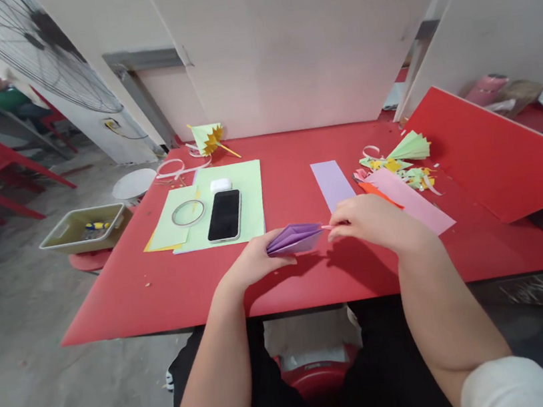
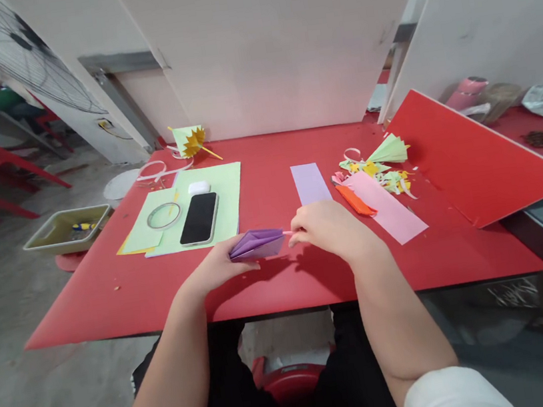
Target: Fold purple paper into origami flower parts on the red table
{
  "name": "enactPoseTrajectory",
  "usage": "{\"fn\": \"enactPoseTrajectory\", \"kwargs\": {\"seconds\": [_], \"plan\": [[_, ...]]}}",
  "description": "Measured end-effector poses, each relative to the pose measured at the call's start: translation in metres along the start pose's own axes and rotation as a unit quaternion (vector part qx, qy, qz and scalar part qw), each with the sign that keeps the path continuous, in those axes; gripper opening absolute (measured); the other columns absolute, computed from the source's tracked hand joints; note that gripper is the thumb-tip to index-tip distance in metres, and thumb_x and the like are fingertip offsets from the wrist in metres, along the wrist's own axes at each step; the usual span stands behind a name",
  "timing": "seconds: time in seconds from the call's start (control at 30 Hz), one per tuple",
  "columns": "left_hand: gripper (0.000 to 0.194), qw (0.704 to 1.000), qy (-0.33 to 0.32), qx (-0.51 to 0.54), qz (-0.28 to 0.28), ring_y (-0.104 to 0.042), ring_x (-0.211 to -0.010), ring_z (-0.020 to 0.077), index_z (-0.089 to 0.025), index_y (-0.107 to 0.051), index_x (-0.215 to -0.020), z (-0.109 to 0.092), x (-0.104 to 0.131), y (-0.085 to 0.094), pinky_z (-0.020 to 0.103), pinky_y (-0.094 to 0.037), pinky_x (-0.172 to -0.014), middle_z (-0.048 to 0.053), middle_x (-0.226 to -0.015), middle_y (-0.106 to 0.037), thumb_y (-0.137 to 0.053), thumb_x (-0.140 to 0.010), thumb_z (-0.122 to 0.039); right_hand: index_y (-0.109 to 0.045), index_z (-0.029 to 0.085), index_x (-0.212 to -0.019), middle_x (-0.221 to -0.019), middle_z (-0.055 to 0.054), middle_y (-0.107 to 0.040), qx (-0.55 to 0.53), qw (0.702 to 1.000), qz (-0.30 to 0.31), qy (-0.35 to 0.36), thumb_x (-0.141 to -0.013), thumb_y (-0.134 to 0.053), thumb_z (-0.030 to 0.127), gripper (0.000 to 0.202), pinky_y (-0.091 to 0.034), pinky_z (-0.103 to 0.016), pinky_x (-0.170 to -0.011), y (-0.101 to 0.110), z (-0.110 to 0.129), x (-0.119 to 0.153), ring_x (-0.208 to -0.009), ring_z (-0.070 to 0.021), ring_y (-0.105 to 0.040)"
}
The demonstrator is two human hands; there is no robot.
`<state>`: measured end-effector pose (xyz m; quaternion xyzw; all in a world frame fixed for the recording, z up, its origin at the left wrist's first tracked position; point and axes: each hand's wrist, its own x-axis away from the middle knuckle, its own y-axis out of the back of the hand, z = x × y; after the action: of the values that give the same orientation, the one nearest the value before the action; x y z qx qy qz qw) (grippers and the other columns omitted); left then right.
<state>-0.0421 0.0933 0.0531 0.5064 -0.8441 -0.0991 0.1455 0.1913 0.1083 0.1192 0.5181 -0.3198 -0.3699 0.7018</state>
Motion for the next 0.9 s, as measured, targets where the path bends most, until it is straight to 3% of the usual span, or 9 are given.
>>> {"fn": "enactPoseTrajectory", "kwargs": {"seconds": [0.13,0.3,0.4,0.53,0.63,0.73,0.8,0.9], "plan": [[0.049,1.0,0.012,-0.015,0.018,-0.061,-0.097,0.026,-0.022,-0.058,-0.113,-0.002,0.0,0.002,0.039,-0.047,-0.085,0.004,-0.106,-0.067,-0.067,-0.066,-0.029,-0.065,0.021,-0.066,-0.074,0.0,-0.064,-0.014,1.0,0.019,-0.009,-0.08,-0.057,0.031,0.019,-0.03,-0.026,-0.055,-0.001,-0.002,-0.001,-0.066,-0.013,-0.054],[0.047,1.0,0.011,-0.013,0.007,-0.063,-0.09,0.027,-0.018,-0.06,-0.107,0.004,-0.002,0.005,0.042,-0.049,-0.081,0.006,-0.098,-0.068,-0.07,-0.063,-0.032,-0.057,0.021,-0.066,-0.065,0.002,-0.061,-0.074,0.996,0.027,-0.034,-0.084,-0.049,0.042,0.029,-0.028,-0.025,-0.05,-0.005,-0.014,-0.001,-0.057,-0.0115,-0.05],[0.049,0.999,-0.003,0.04,-0.016,-0.062,-0.095,0.028,-0.02,-0.058,-0.111,0.007,-0.002,0.004,0.043,-0.05,-0.082,0.007,-0.103,-0.067,-0.071,-0.064,-0.027,-0.054,0.022,-0.07,-0.068,0.001,-0.062,-0.086,0.994,0.029,-0.065,-0.085,-0.043,0.047,0.031,-0.029,-0.024,-0.05,-0.019,-0.026,-0.012,-0.058,-0.0124,-0.052],[0.058,0.993,-0.03,0.109,-0.031,-0.056,-0.11,0.0291,-0.024,-0.051,-0.123,0.002,0.002,0.001,0.046,-0.047,-0.09,0.009,-0.12,-0.06,-0.069,-0.068,-0.02,-0.06,0.024,-0.085,-0.085,-0.002,-0.066,-0.044,0.994,0.071,-0.069,-0.077,-0.057,0.042,0.02,-0.04,-0.028,-0.063,-0.049,-0.034,-0.035,-0.078,-0.0183,-0.06],[0.066,0.991,-0.056,0.1,-0.07,-0.049,-0.119,0.0293,-0.028,-0.048,-0.127,-0.003,0.004,0.0,0.046,-0.042,-0.098,0.007,-0.133,-0.051,-0.072,-0.065,-0.02,-0.057,0.027,-0.111,-0.118,-0.008,-0.059,0.039,0.998,0.031,-0.044,-0.066,-0.069,0.038,0.048,-0.034,-0.045,-0.094,-0.062,-0.033,-0.038,-0.114,-0.0285,-0.049],[0.079,0.988,-0.064,0.097,-0.099,-0.048,-0.12,0.0291,-0.031,-0.04,-0.133,-0.002,0.002,-0.002,0.045,-0.04,-0.101,0.007,-0.137,-0.046,-0.076,-0.062,-0.022,-0.044,0.028,-0.129,-0.134,-0.011,-0.047,0.063,0.993,0.059,-0.082,-0.059,-0.073,0.041,0.078,-0.028,-0.054,-0.099,-0.063,-0.037,-0.024,-0.126,-0.0347,-0.037],[0.085,0.985,-0.072,0.114,-0.103,-0.05,-0.12,0.0284,-0.032,-0.034,-0.136,0.002,0.001,-0.003,0.045,-0.04,-0.1,0.007,-0.137,-0.046,-0.076,-0.063,-0.023,-0.044,0.025,-0.129,-0.129,-0.012,-0.051,0.057,0.989,0.078,-0.111,-0.062,-0.072,0.035,0.074,-0.038,-0.047,-0.093,-0.062,-0.043,-0.012,-0.12,-0.0327,-0.044],[0.09,0.976,-0.109,0.169,-0.086,-0.05,-0.12,0.0271,-0.032,-0.024,-0.14,0.007,-0.002,-0.007,0.043,-0.042,-0.099,0.008,-0.137,-0.047,-0.074,-0.067,-0.024,-0.056,0.019,-0.112,-0.111,-0.011,-0.061,0.034,0.99,0.06,-0.122,-0.074,-0.059,0.024,0.039,-0.046,-0.034,-0.072,-0.058,-0.051,0.001,-0.101,-0.0268,-0.057]]}}
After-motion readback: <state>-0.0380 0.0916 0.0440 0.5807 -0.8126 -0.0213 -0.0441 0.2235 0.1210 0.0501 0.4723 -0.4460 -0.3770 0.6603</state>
